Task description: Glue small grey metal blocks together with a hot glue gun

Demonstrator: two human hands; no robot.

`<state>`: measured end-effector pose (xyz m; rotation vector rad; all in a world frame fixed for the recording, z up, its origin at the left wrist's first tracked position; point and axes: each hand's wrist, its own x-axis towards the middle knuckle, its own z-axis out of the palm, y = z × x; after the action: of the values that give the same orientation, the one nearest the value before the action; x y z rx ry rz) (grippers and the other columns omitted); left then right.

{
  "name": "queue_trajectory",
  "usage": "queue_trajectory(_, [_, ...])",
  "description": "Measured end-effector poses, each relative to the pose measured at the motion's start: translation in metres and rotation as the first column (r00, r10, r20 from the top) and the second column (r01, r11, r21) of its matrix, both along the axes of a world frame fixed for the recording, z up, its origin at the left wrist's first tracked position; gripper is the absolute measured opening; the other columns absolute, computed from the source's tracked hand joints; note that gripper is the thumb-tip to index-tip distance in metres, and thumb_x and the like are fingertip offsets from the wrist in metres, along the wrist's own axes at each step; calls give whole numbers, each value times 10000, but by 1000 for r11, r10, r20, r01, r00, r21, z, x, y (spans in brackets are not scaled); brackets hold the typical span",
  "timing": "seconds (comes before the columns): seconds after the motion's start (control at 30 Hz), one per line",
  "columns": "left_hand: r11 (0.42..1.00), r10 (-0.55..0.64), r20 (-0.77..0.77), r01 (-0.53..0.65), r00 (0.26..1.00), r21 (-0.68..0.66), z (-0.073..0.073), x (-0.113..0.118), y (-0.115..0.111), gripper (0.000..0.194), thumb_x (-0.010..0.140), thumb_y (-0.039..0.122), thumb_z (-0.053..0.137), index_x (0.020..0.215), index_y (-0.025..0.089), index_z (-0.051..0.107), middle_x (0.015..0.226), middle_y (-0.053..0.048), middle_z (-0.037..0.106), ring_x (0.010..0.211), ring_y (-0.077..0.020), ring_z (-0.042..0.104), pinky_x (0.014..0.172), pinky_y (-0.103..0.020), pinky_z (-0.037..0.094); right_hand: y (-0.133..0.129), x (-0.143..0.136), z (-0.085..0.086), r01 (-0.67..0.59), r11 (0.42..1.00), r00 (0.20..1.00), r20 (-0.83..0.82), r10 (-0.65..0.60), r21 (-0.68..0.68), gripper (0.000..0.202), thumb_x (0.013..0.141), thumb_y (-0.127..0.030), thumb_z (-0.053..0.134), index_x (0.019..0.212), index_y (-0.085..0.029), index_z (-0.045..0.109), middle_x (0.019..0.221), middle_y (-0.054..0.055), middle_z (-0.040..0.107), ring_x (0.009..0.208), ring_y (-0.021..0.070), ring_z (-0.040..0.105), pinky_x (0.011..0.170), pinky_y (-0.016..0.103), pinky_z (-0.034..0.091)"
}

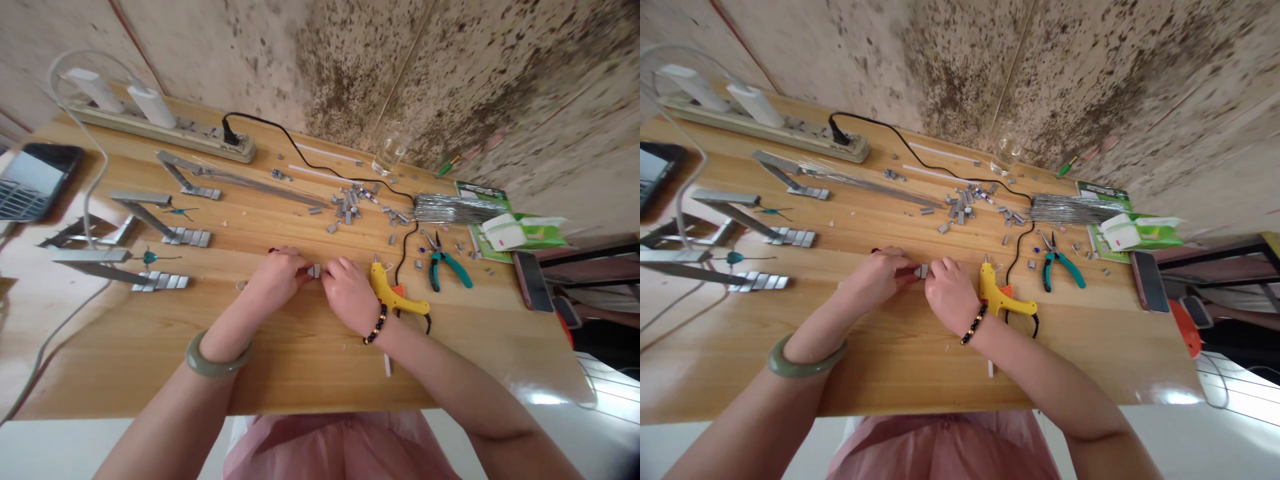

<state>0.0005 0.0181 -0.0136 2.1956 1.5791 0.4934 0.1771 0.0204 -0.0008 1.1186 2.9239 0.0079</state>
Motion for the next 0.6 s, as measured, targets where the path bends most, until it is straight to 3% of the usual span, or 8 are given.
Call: queue_trajectory(0.6, [1000,2,10,-2,1000,-1,-3,-2,1,81,785,158,652,796,166,732,795,-80,669,781,-219,612,724,-314,451,0,1,-1,-6,1000,1000,-12,5,-10,189,913,-89,470,891,-118,655,911,119,578,895,261,469,782,378,422])
